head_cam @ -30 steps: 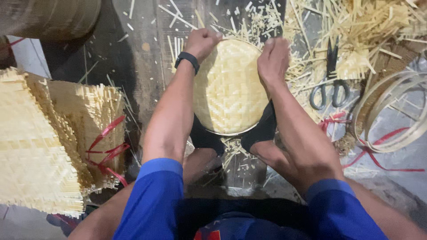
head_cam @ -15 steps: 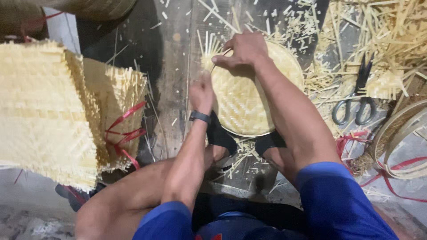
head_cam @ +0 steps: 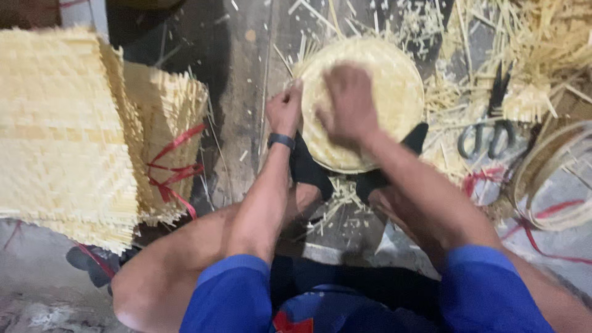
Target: The person sits on the floor and uses shears to trim the edges of a woven bamboo mat placed on a wooden block. They repeatedly cut the excess material, flip the mat, and adjust its position to ensure a clean circular edge.
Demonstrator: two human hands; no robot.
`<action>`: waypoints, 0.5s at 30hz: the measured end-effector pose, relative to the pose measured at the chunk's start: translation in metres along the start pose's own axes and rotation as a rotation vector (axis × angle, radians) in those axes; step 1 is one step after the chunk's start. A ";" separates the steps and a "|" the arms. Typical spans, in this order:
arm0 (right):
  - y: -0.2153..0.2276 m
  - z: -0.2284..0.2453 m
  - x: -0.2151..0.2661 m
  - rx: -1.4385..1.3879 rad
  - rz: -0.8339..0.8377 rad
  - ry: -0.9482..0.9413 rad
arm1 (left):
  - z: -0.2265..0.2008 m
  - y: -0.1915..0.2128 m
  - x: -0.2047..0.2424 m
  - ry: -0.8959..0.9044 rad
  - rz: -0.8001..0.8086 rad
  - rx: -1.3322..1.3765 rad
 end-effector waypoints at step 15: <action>-0.059 0.032 0.124 0.060 -0.163 0.152 | -0.036 0.019 0.016 -0.058 0.041 -0.460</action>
Point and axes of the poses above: each hand's wrist, its own x-axis away from the middle knuckle, its own y-axis out of the back of the hand, z = x × y, the point moved 8 cm from there along -x, towards the middle knuckle, and after that the axes turned 6 degrees about -y, right-handed, at the moved point
